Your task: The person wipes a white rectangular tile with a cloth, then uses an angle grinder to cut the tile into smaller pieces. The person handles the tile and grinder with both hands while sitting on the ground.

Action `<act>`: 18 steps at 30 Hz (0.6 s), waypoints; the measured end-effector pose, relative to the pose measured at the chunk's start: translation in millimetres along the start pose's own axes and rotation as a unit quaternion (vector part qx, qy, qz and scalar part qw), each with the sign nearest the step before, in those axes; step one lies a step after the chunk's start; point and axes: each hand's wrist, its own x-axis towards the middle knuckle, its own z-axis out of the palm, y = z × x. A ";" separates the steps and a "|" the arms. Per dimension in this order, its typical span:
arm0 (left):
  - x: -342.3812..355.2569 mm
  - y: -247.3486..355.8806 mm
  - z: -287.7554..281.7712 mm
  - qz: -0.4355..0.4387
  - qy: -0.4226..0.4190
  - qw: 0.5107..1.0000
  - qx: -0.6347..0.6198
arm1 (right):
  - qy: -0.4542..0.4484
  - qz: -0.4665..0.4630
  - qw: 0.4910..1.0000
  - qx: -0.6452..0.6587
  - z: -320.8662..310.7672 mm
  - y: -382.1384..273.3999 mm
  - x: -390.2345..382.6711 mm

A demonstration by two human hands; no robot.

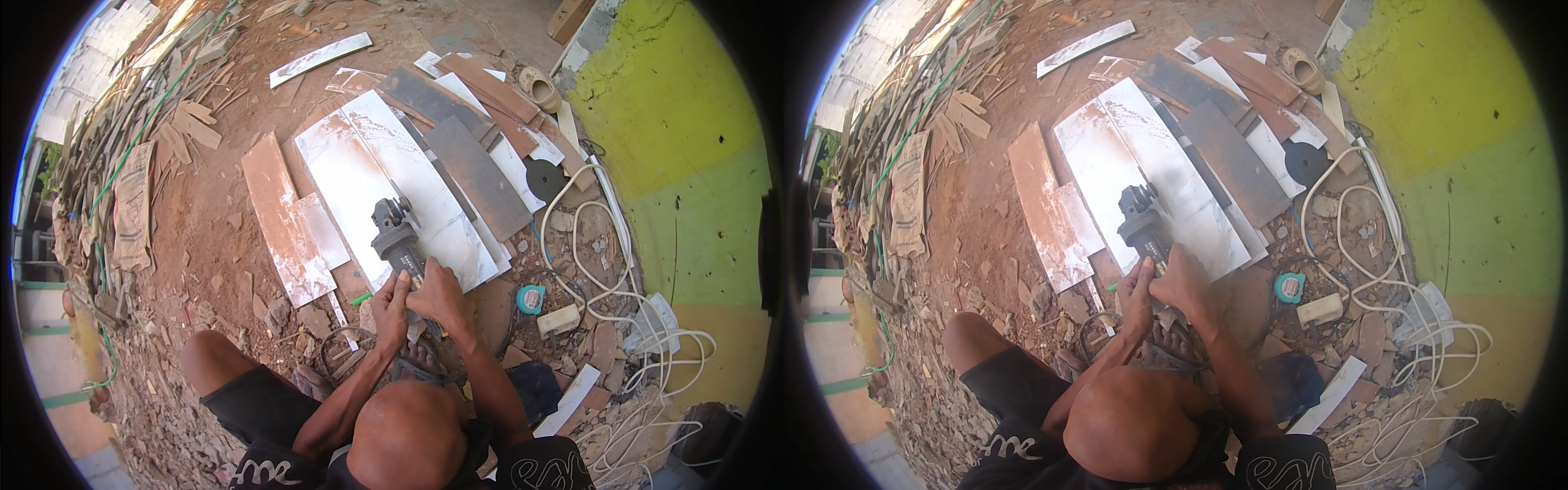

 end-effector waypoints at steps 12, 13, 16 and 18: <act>11.4 5.9 1.4 -0.005 -0.001 1.000 -0.028 | -0.002 -0.005 1.000 0.010 -0.6 -5.1 11.0; 10.9 3.5 1.0 -0.004 0.002 1.000 -0.025 | -0.002 -0.005 1.000 0.007 -1.0 -4.8 9.7; 5.6 3.9 -0.9 -0.013 0.010 1.000 -0.002 | -0.008 -0.005 1.000 0.010 -0.1 -4.9 5.7; 2.4 4.6 -0.1 -0.018 0.008 1.000 0.000 | -0.012 -0.004 1.000 0.017 -4.3 -6.8 1.4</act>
